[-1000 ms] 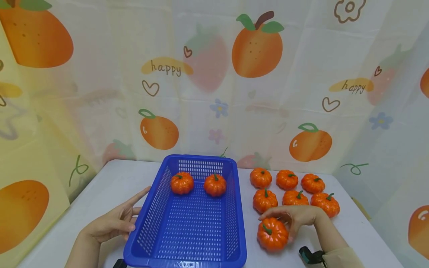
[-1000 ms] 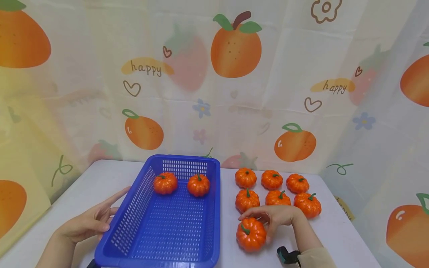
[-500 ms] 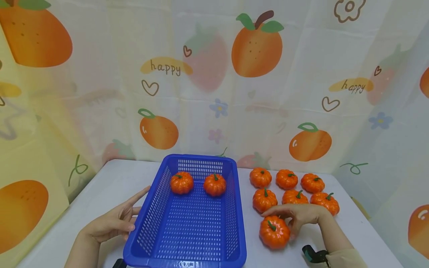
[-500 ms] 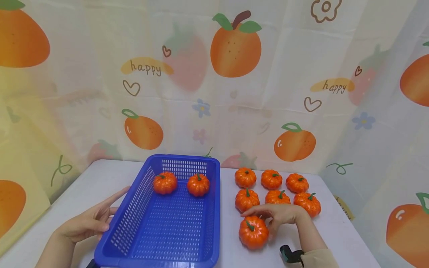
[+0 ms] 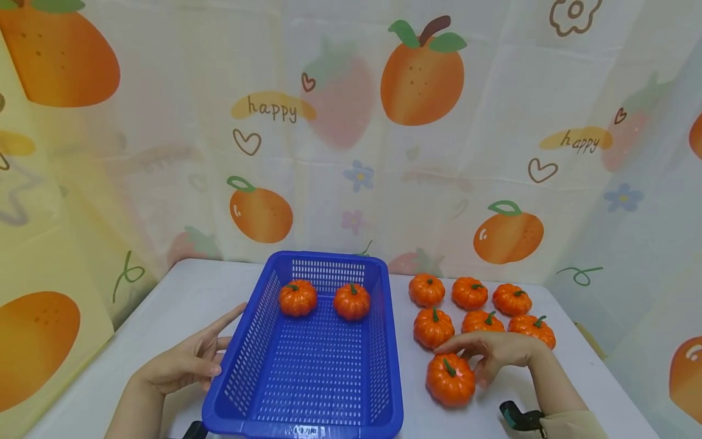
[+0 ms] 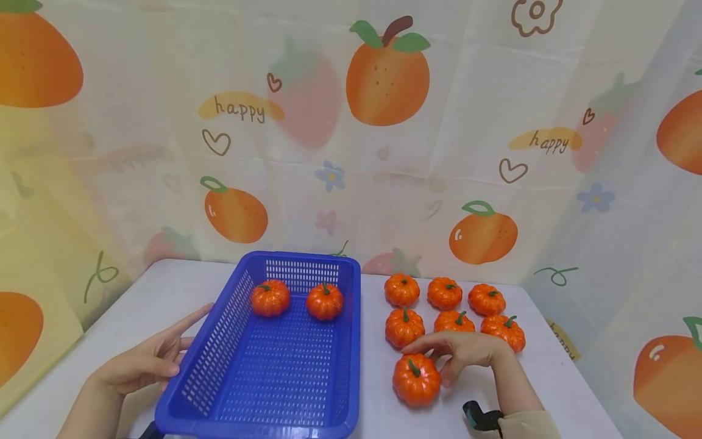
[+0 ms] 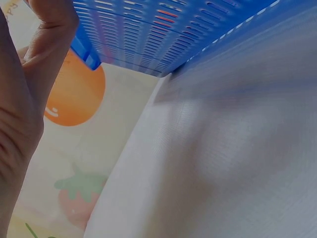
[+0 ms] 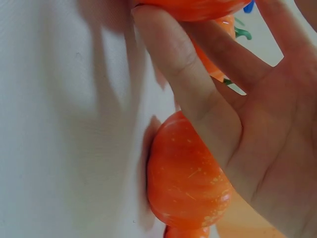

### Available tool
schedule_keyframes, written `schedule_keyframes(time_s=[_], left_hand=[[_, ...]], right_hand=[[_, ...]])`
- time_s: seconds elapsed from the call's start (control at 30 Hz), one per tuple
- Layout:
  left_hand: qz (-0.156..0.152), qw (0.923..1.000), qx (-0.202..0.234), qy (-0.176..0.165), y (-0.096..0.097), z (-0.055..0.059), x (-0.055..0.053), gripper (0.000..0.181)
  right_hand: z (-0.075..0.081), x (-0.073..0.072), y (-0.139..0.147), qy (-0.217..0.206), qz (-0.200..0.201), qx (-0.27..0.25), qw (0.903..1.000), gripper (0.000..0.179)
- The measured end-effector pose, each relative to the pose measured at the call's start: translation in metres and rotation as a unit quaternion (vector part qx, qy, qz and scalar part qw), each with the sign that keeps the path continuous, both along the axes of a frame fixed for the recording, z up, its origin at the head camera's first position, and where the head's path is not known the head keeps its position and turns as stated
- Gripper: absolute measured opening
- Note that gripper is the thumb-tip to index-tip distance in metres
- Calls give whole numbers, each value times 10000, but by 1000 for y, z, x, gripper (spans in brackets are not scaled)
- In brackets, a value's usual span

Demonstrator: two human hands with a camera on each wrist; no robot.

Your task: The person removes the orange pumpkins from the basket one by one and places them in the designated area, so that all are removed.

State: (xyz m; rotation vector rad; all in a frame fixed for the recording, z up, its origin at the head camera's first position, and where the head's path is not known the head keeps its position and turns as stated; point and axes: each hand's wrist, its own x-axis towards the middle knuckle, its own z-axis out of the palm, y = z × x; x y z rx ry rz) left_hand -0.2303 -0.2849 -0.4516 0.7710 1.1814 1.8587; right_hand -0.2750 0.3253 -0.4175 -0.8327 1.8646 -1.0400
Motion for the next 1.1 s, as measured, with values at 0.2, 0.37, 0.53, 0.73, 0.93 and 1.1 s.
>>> schedule_keyframes(time_s=[0.2, 0.37, 0.53, 0.73, 0.93, 1.1], left_hand=[[14, 10000, -26, -7, -1, -1, 0, 91], [21, 10000, -41, 19, 0, 0, 0, 91], [63, 9999, -84, 60, 1, 2, 1, 91], [95, 9999, -63, 75, 0, 2, 2, 92], [-31, 10000, -14, 25, 0, 2, 0, 90], [-56, 10000, 3, 28, 0, 3, 0, 91]], right_hand=[[-3, -1, -1, -9, -9, 19, 10000, 77], [1, 0, -1, -3, -45, 32, 10000, 72], [15, 4, 1, -17, -135, -55, 9999, 68], [43, 6, -1, 364, -468, 213, 9980, 60], [68, -4, -13, 1083, -404, -85, 9933, 50], [84, -13, -32, 1722, -634, -323, 9825, 48]])
